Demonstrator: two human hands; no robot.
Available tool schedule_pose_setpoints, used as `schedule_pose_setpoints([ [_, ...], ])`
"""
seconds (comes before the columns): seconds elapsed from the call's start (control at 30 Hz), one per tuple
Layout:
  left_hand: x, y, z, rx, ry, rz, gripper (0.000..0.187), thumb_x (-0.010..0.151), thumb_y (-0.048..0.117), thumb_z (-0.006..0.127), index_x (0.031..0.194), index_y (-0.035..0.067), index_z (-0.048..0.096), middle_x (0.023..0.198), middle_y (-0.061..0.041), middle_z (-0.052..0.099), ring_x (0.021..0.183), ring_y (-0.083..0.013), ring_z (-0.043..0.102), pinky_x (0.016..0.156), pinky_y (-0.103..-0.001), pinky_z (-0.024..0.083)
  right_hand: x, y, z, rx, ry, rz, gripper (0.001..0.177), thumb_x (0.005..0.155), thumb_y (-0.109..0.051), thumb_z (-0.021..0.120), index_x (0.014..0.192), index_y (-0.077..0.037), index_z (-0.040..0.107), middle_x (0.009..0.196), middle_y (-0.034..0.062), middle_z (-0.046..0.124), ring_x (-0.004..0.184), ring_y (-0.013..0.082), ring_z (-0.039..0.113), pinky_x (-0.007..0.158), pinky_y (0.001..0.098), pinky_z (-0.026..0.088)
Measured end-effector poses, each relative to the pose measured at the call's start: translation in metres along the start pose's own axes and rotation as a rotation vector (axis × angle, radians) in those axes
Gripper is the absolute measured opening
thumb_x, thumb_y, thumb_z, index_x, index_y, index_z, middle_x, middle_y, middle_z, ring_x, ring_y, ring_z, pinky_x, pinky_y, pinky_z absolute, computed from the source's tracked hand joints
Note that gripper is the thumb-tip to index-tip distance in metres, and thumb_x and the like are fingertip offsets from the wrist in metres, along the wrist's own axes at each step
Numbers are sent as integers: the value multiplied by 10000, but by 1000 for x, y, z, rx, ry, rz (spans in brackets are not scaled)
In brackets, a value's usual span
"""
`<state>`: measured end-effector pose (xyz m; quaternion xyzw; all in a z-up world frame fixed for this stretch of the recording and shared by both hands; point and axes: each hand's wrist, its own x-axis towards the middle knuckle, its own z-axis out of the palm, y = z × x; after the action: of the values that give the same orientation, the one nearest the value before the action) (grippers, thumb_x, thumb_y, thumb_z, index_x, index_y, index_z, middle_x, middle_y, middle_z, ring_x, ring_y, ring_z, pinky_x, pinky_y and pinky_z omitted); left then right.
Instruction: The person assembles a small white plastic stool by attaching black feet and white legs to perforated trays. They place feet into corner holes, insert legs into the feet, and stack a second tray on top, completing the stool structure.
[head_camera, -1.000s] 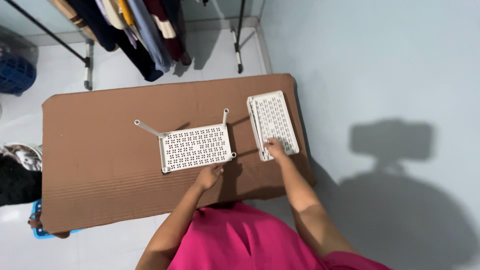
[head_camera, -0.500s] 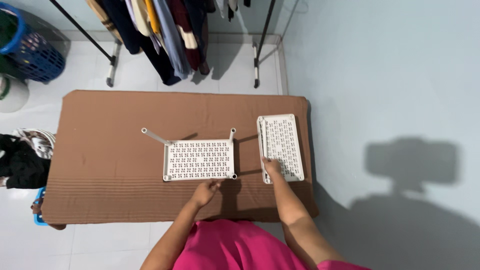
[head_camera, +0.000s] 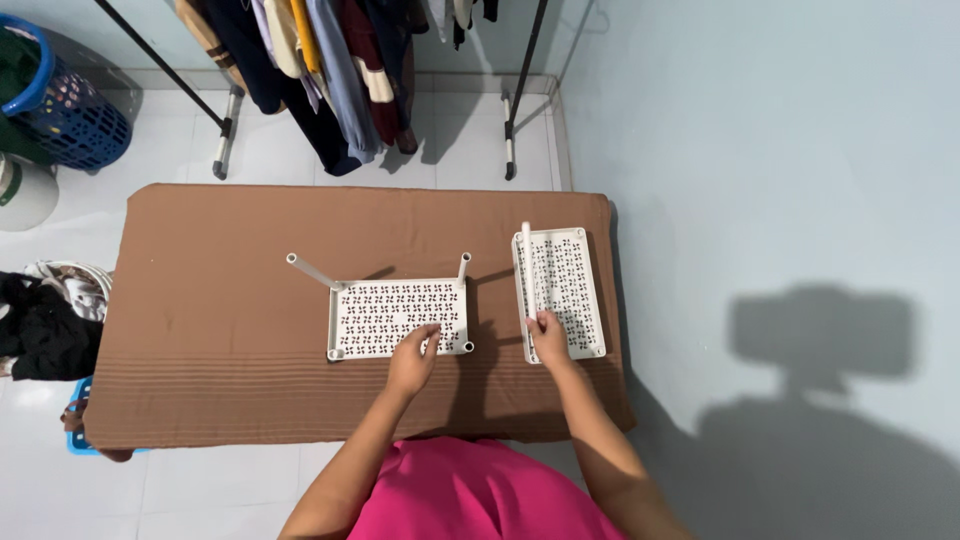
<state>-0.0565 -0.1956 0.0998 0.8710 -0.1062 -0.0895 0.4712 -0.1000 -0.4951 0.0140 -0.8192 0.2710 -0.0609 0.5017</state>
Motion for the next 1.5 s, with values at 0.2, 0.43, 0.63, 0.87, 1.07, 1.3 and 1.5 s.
schedule_pose_setpoints([
  [0.2, 13, 90, -19, -162, -33, 265, 447, 938, 274, 729, 1308, 35, 651, 1262, -183, 698, 1179, -329, 662, 1010, -418, 505, -32, -56, -12, 340, -46, -362, 204, 1002, -75, 664, 1154, -7, 547, 954, 88, 711, 839, 158, 713, 750, 304, 568],
  [0.43, 21, 131, -9, -583, -262, 319, 323, 986, 264, 673, 1186, 14, 627, 1101, -114, 704, 1039, -206, 677, 931, -355, 545, -63, -119, -12, -41, 141, -856, 344, 891, 18, 629, 1221, 33, 535, 1050, 234, 662, 931, 362, 670, 813, 405, 550],
  [0.63, -2, 116, -15, -908, -305, 301, 346, 1114, 324, 503, 891, 60, 514, 767, -8, 547, 713, -91, 522, 645, -271, 455, -90, -148, -12, -127, 51, -940, 215, 860, -48, 689, 1048, -49, 584, 796, 117, 691, 706, 337, 685, 636, 426, 547],
  [0.87, -22, 132, -80, -1242, -125, 355, 501, 1106, 318, 500, 678, 66, 430, 586, -33, 418, 532, -154, 386, 538, -320, 359, -98, -200, -1, -237, 81, -1070, 183, 790, -133, 774, 847, -82, 607, 654, 117, 602, 586, 338, 612, 548, 448, 478],
  [1.07, -26, 132, -151, -1404, -100, 470, 470, 1114, 328, 490, 718, 100, 380, 549, -28, 350, 495, -153, 316, 573, -356, 362, -115, -235, 13, -279, 73, -1087, 208, 848, -226, 785, 817, -106, 617, 652, 74, 609, 566, 275, 613, 535, 405, 476],
  [1.3, -11, 87, -224, -1539, -51, 297, 354, 1096, 336, 487, 837, 94, 474, 543, 13, 329, 460, -113, 308, 513, -300, 367, -137, -263, 31, -280, -161, -905, 263, 921, -377, 738, 973, -119, 723, 822, 68, 738, 677, 237, 719, 591, 372, 545],
  [1.5, 13, -18, -247, -893, 109, 15, 237, 1021, 272, 643, 971, 42, 670, 608, 8, 475, 534, -93, 423, 540, -287, 418, -140, -264, 72, -333, -498, -539, 368, 896, -340, 741, 1250, -240, 746, 988, 97, 799, 807, 260, 757, 767, 383, 583],
])
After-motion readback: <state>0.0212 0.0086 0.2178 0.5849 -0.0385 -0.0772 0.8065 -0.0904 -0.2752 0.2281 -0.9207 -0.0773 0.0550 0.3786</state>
